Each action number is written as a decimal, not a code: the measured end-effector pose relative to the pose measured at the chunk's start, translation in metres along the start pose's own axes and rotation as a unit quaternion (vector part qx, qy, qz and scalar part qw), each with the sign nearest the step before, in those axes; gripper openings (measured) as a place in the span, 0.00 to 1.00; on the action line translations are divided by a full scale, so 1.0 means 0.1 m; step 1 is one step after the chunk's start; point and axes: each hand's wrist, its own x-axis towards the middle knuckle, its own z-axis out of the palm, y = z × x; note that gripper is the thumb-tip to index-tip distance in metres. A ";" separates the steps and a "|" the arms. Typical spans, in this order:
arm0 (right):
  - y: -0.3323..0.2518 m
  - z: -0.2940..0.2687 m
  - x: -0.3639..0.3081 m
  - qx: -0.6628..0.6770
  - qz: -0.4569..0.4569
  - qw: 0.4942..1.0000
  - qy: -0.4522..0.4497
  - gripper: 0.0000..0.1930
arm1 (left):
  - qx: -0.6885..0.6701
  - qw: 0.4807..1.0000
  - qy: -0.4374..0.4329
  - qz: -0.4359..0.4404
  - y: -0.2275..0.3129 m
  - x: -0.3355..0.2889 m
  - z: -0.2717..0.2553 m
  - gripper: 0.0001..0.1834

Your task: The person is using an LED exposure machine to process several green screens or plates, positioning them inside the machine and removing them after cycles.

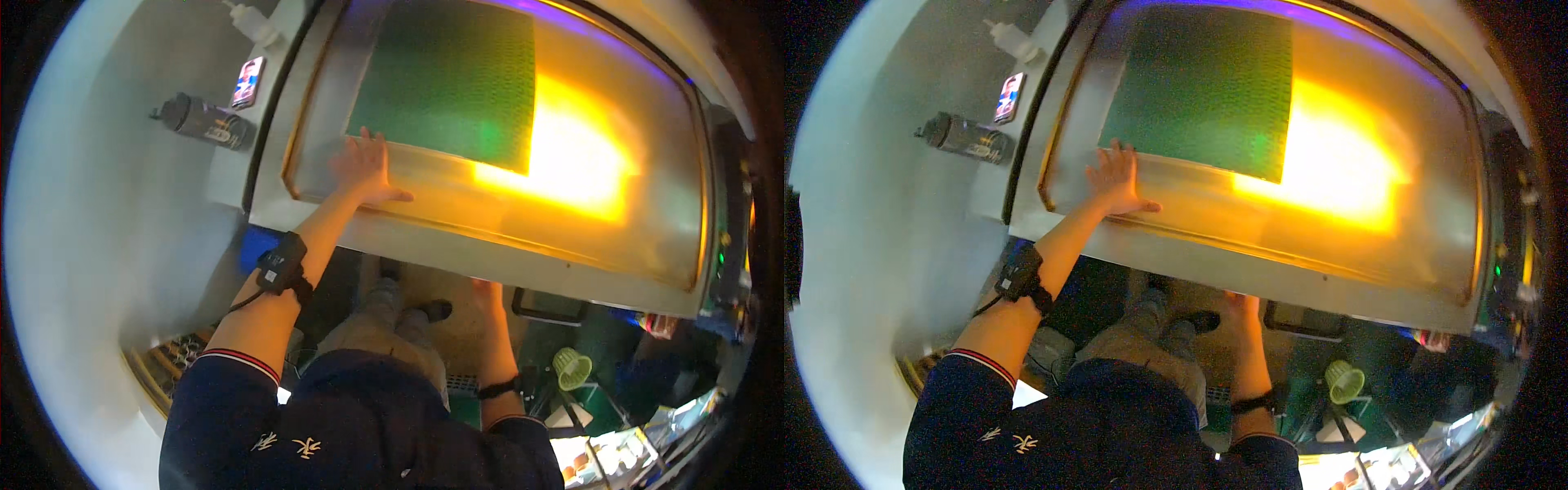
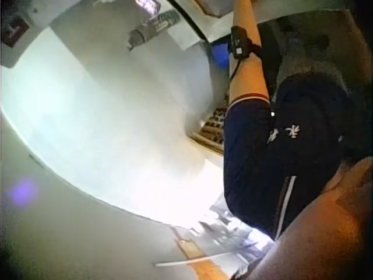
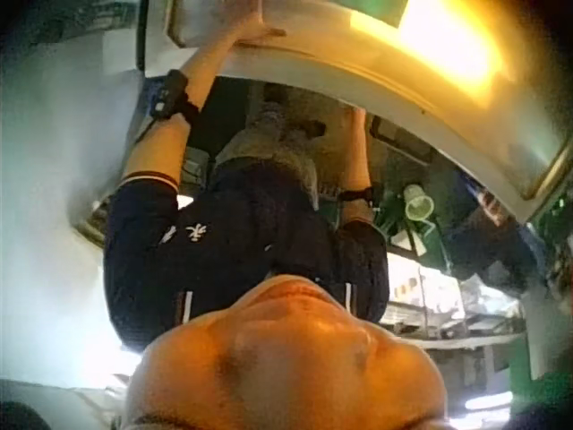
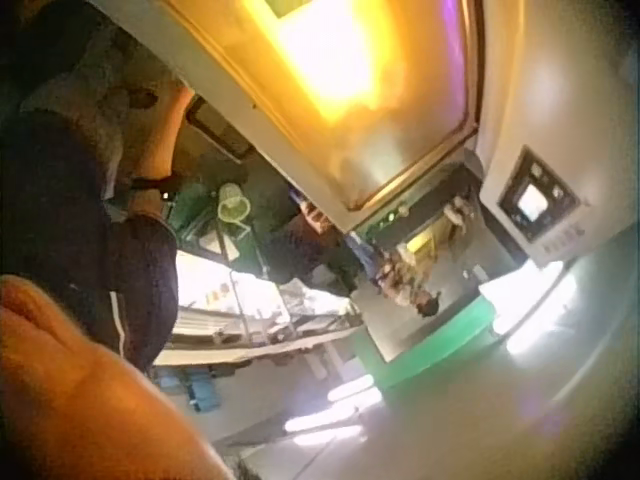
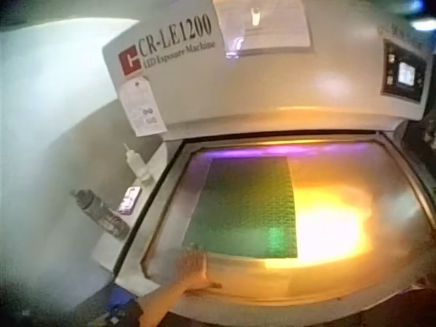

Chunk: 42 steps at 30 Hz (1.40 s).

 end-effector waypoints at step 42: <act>-0.05 -1.70 -3.90 0.199 0.383 0.820 0.375 0.20 | -0.082 0.995 0.065 0.004 -0.02 -0.32 -0.05 0.75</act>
